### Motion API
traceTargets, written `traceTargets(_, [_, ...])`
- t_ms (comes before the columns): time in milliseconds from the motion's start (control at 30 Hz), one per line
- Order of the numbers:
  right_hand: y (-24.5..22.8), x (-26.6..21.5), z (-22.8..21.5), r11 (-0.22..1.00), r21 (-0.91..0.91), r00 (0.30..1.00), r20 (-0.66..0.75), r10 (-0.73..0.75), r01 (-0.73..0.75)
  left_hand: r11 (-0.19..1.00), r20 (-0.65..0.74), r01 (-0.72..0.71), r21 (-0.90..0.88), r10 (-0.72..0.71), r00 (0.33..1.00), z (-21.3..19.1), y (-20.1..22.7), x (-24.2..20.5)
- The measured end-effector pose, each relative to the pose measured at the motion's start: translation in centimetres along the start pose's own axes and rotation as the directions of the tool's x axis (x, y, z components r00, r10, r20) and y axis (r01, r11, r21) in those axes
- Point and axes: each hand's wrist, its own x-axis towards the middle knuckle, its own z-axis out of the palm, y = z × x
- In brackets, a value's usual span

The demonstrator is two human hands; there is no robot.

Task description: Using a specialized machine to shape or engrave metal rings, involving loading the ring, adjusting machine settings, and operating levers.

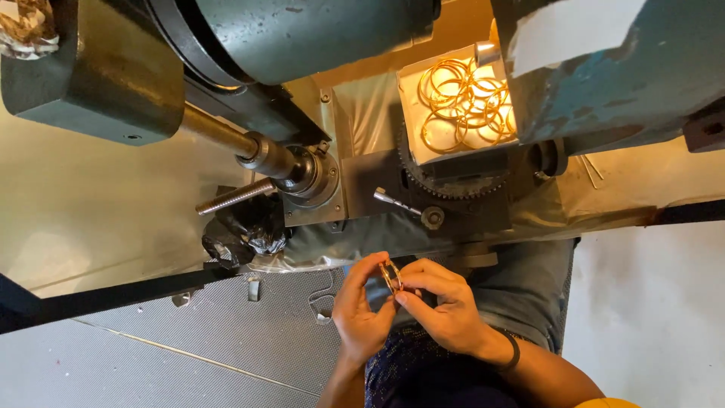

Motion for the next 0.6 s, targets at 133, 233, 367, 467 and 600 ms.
traceTargets(133, [-0.6, 0.0, -0.2, 0.999, 0.004, 0.999, 0.008, -0.034, 0.034, 0.988, 0.063, -0.11, 0.106, 0.104, 0.993, -0.5, -0.4, -0.2])
traceTargets(233, [-0.6, -0.1, -0.5, 0.996, 0.039, 0.997, 0.018, -0.075, 0.074, 0.983, 0.094, -0.129, 0.131, 0.117, 0.989, -0.6, 0.0, 0.0])
traceTargets(367, [-1.4, 0.2, -0.7, 0.996, 0.041, 0.996, 0.044, -0.076, 0.074, 0.985, 0.088, -0.119, 0.123, 0.109, 0.99, -0.4, 0.5, 0.2])
traceTargets(467, [-1.5, 0.2, -1.0, 0.995, 0.051, 0.994, 0.054, -0.09, 0.087, 0.984, 0.098, -0.134, 0.121, 0.123, 0.988, -0.3, 1.0, 0.4])
traceTargets(600, [-1.6, 0.1, -1.2, 0.996, 0.052, 0.995, 0.075, -0.071, 0.067, 0.982, 0.098, -0.151, 0.11, 0.141, 0.985, -0.1, 1.6, 0.6])
